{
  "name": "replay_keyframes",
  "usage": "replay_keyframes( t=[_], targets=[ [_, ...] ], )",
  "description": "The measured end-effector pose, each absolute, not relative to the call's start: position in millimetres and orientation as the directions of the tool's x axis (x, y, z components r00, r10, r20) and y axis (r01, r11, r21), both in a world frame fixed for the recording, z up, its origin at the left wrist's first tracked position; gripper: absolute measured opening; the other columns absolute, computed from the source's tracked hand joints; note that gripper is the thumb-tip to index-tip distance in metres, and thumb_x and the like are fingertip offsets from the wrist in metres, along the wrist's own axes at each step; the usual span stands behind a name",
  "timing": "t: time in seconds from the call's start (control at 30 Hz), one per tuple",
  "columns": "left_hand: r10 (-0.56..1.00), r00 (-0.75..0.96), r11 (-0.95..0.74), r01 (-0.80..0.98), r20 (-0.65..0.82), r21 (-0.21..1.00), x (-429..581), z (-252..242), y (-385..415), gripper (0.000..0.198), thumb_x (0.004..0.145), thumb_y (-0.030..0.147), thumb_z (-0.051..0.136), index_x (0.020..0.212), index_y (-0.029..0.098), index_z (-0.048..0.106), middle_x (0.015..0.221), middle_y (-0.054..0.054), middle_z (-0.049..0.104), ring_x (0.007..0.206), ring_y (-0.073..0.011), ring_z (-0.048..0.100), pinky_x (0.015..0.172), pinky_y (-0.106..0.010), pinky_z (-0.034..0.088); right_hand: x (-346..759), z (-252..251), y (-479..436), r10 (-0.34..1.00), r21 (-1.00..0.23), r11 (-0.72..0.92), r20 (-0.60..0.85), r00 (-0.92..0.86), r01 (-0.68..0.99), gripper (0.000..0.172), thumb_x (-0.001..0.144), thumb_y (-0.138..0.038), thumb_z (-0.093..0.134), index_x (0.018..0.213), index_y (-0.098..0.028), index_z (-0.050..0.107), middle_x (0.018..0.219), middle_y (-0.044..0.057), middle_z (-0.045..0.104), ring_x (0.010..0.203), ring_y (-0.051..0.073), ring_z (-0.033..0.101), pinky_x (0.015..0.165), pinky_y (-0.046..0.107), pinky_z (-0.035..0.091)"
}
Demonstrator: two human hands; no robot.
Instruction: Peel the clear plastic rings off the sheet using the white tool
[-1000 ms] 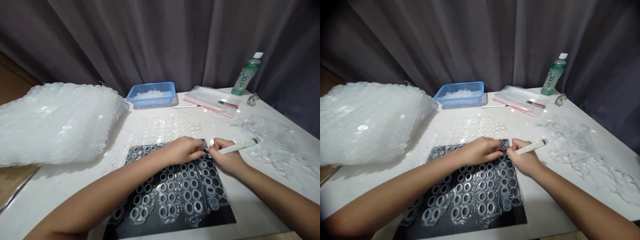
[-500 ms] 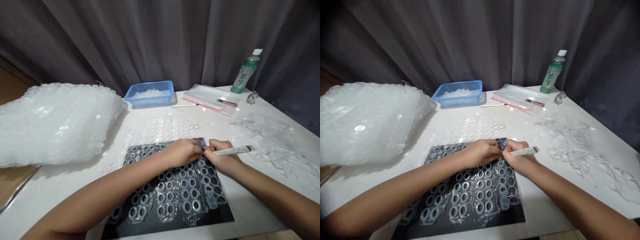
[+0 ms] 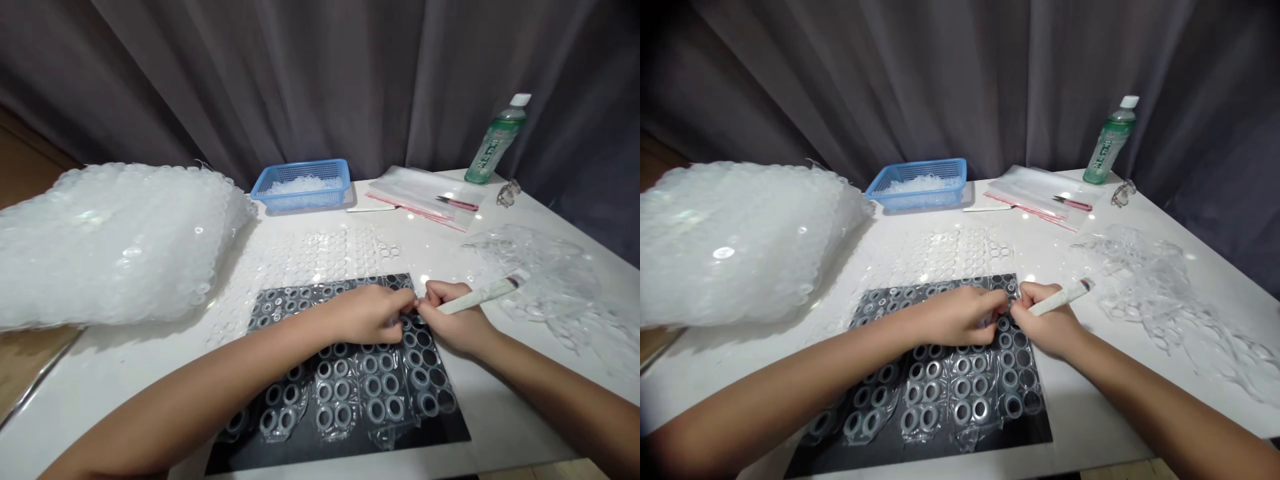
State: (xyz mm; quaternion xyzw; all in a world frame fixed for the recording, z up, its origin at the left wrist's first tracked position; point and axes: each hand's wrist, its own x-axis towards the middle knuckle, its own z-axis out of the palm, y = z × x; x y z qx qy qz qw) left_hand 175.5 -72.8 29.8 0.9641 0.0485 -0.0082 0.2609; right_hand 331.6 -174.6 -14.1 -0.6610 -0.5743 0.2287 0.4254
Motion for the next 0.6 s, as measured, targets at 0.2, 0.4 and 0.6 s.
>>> replay_keyframes(
  t=[0.2,0.4,0.6],
  targets=[
    [0.013,0.999,-0.951,0.026,-0.043,0.307,176,21,-76,0.019,0.083,0.026,0.047,0.088,0.016,0.062,0.075,-0.004,0.056,0.057,-0.0102,0.049,0.050,-0.023,0.035,330,-16,-175,0.957,-0.811,0.018,0.184,0.225,0.585,0.031,0.069,-0.018,0.049,0.051,-0.020,0.024,0.045,-0.007,0.028,0.044,0.007,0.029,0.044,0.022,0.024],
    [0.019,1.000,-0.973,0.018,0.001,0.231,177,16,-78,0.016,0.082,0.027,0.050,0.082,0.015,0.060,0.072,-0.003,0.057,0.054,-0.0102,0.049,0.045,-0.024,0.032,331,-18,-175,0.965,-0.746,-0.016,0.163,0.206,0.665,0.031,0.070,-0.018,0.049,0.051,-0.020,0.025,0.044,-0.006,0.030,0.044,0.007,0.030,0.043,0.022,0.022],
    [0.038,0.997,-0.819,-0.005,0.062,0.574,168,23,-72,0.012,0.082,0.019,0.048,0.083,0.014,0.059,0.079,-0.004,0.061,0.067,-0.0101,0.055,0.060,-0.021,0.044,332,-15,-176,0.974,-0.707,0.007,0.166,0.156,0.707,0.030,0.070,-0.018,0.049,0.051,-0.019,0.026,0.044,-0.006,0.030,0.043,0.007,0.031,0.043,0.022,0.022]
  ],
)
